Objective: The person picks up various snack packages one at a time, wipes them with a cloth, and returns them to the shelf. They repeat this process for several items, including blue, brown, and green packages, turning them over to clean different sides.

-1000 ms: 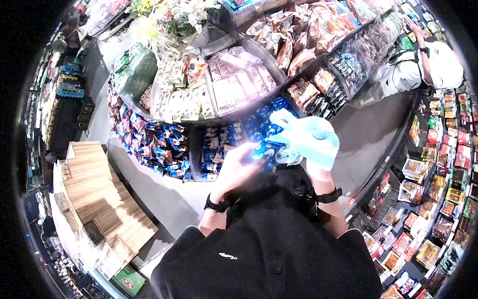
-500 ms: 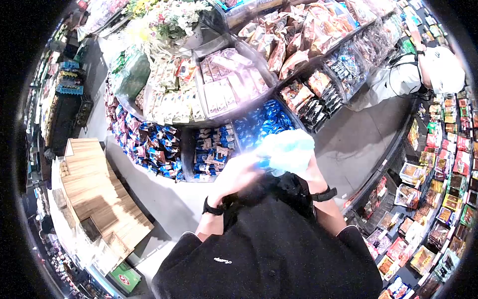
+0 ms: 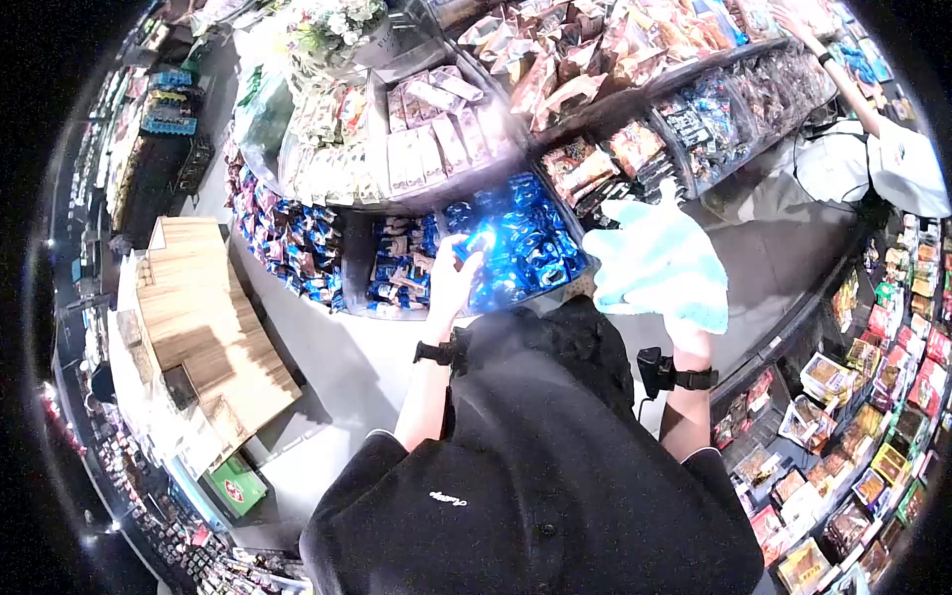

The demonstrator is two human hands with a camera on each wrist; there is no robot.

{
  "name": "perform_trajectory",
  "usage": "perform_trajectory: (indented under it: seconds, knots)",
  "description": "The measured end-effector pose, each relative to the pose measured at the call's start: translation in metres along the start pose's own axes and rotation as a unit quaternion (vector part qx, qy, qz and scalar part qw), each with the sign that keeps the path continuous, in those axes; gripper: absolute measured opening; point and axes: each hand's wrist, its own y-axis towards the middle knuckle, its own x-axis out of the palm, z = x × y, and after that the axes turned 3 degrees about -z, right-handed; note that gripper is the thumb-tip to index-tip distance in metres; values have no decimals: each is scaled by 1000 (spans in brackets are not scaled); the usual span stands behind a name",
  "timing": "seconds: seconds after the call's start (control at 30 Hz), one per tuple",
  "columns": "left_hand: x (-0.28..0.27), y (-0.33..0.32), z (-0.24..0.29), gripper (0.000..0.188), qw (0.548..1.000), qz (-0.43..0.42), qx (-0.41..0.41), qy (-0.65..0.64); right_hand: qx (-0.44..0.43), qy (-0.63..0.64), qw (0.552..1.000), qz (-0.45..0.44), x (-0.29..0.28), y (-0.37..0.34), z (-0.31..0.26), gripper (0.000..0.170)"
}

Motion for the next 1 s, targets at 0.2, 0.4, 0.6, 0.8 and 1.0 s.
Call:
perform_trajectory:
  seconds: [0.2,0.4,0.6,0.8,1.0]
  knots:
    - [38,24,-29,49,991,89,77,68,59,51,996,-37,-61,5,4,52]
    - [56,-18,-2,44,937,214,93,260,23,-62,995,-72,-105,14,-2,45]
    - [120,-46,6,32,956,44,144,251,-44,-362,926,-102,-104,34,-11,40]
    - [157,-45,-12,43,936,2,87,342,52,-83,981,-165,-87,48,-28,51]
    - [158,-42,-16,42,922,34,106,371,64,-42,980,-184,-82,47,-35,48]
